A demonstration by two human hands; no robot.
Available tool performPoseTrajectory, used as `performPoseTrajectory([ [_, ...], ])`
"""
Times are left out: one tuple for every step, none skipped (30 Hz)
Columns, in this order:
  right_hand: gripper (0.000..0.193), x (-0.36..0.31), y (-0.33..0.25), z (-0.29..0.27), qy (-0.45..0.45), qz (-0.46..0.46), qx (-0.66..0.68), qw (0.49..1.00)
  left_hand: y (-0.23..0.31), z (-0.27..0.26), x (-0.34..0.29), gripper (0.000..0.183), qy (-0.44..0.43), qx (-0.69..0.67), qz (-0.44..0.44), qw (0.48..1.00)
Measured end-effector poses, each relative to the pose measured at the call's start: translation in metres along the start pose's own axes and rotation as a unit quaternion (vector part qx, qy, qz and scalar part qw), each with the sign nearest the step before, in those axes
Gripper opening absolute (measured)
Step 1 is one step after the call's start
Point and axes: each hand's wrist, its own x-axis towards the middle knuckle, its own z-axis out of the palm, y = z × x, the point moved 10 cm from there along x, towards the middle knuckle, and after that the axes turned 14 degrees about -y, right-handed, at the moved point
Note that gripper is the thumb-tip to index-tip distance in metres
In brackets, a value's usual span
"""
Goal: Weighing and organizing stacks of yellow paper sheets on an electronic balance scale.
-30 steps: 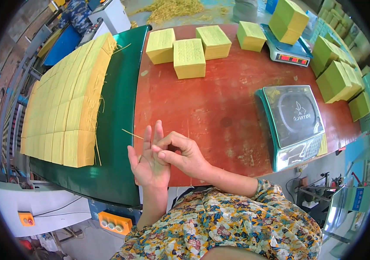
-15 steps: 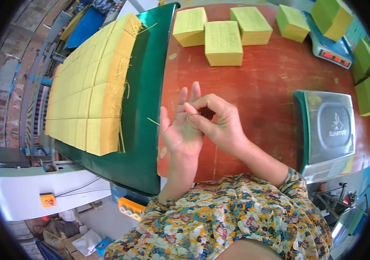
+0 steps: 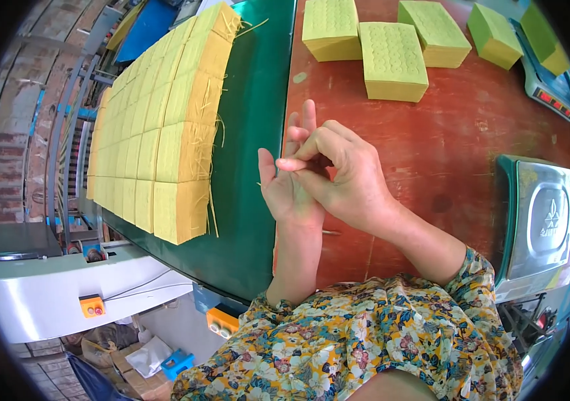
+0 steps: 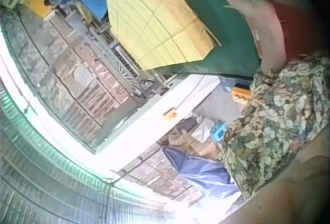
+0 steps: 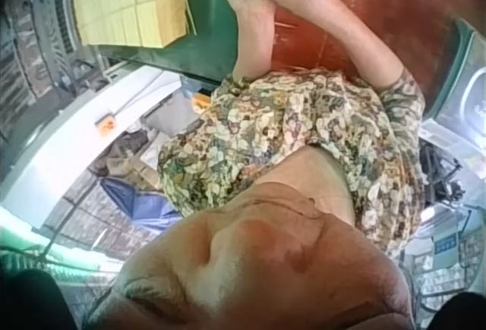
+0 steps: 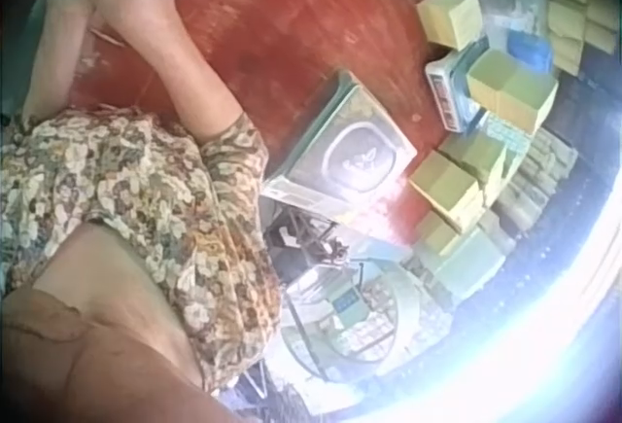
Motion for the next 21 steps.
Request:
performPoseTrajectory([
  [0.022, 0.001, 0.001, 0.001, 0.000, 0.001, -0.003, 1.000, 0.002, -0.001, 0.001, 0.072, 0.002, 0.000, -0.001, 1.000],
  [0.022, 0.002, 0.001, 0.003, 0.000, 0.001, -0.006, 1.000, 0.006, -0.002, 0.001, 0.072, 0.006, 0.025, 0.004, 1.000],
  [0.022, 0.002, 0.003, 0.003, 0.002, 0.003, -0.008, 1.000, 0.008, -0.004, 0.001, 0.071, 0.010, 0.049, 0.008, 0.999],
  [0.020, 0.002, 0.005, 0.003, 0.008, 0.003, 0.006, 1.000, 0.008, -0.005, 0.002, 0.071, 0.012, 0.047, 0.006, 0.999],
  [0.019, 0.001, 0.007, 0.003, 0.014, 0.002, 0.019, 1.000, 0.008, -0.006, 0.001, 0.071, 0.020, 0.042, 0.003, 0.999],
  [0.019, 0.000, 0.011, 0.003, 0.015, 0.003, 0.018, 1.000, 0.007, -0.006, 0.000, 0.071, 0.027, 0.037, 0.001, 0.999],
  [0.018, -0.001, 0.019, 0.002, 0.016, 0.016, 0.037, 0.999, 0.005, -0.005, 0.000, 0.071, 0.027, 0.036, 0.000, 0.999],
  [0.018, -0.002, 0.027, 0.002, 0.017, 0.028, 0.057, 0.998, 0.006, -0.006, -0.001, 0.070, 0.042, 0.062, 0.009, 0.997],
  [0.018, -0.002, 0.029, 0.000, 0.019, 0.029, 0.053, 0.998, 0.006, -0.008, -0.002, 0.069, 0.056, 0.086, 0.016, 0.995],
  [0.017, -0.004, 0.046, 0.001, 0.016, 0.084, 0.126, 0.988, 0.006, -0.008, -0.002, 0.069, 0.056, 0.083, 0.013, 0.995],
  [0.016, -0.007, 0.061, 0.004, 0.013, 0.137, 0.198, 0.970, 0.005, -0.007, -0.003, 0.069, 0.048, 0.057, 0.007, 0.997],
  [0.016, -0.008, 0.063, 0.002, 0.014, 0.138, 0.196, 0.971, 0.004, -0.005, -0.003, 0.068, 0.041, 0.031, 0.001, 0.999],
  [0.016, -0.009, 0.069, 0.004, 0.004, 0.150, 0.230, 0.962, 0.008, -0.007, -0.004, 0.067, 0.057, 0.075, 0.011, 0.996],
  [0.016, -0.011, 0.074, 0.007, -0.006, 0.161, 0.263, 0.951, 0.006, -0.006, -0.003, 0.067, 0.058, 0.074, 0.010, 0.996],
  [0.016, -0.012, 0.079, 0.005, -0.002, 0.162, 0.261, 0.952, 0.003, -0.005, -0.002, 0.068, 0.062, 0.079, 0.004, 0.995],
  [0.015, -0.014, 0.085, 0.005, 0.007, 0.154, 0.307, 0.939, -0.001, -0.005, 0.000, 0.069, 0.067, 0.085, -0.003, 0.994],
  [0.014, -0.016, 0.089, 0.004, 0.016, 0.146, 0.353, 0.924, -0.004, -0.004, 0.001, 0.069, 0.068, 0.083, -0.006, 0.994],
  [0.014, -0.017, 0.088, 0.001, 0.019, 0.146, 0.352, 0.924, -0.003, -0.004, 0.002, 0.070, 0.077, 0.096, 0.005, 0.992],
  [0.014, -0.018, 0.087, 0.002, 0.018, 0.148, 0.390, 0.909, -0.003, -0.004, 0.003, 0.072, 0.087, 0.108, 0.015, 0.990],
  [0.016, -0.019, 0.088, 0.002, 0.017, 0.150, 0.426, 0.892, -0.007, -0.003, 0.005, 0.072, 0.088, 0.107, 0.012, 0.990],
  [0.016, -0.021, 0.090, -0.001, 0.020, 0.150, 0.426, 0.892, -0.009, -0.001, 0.006, 0.073, 0.096, 0.103, 0.031, 0.990],
])
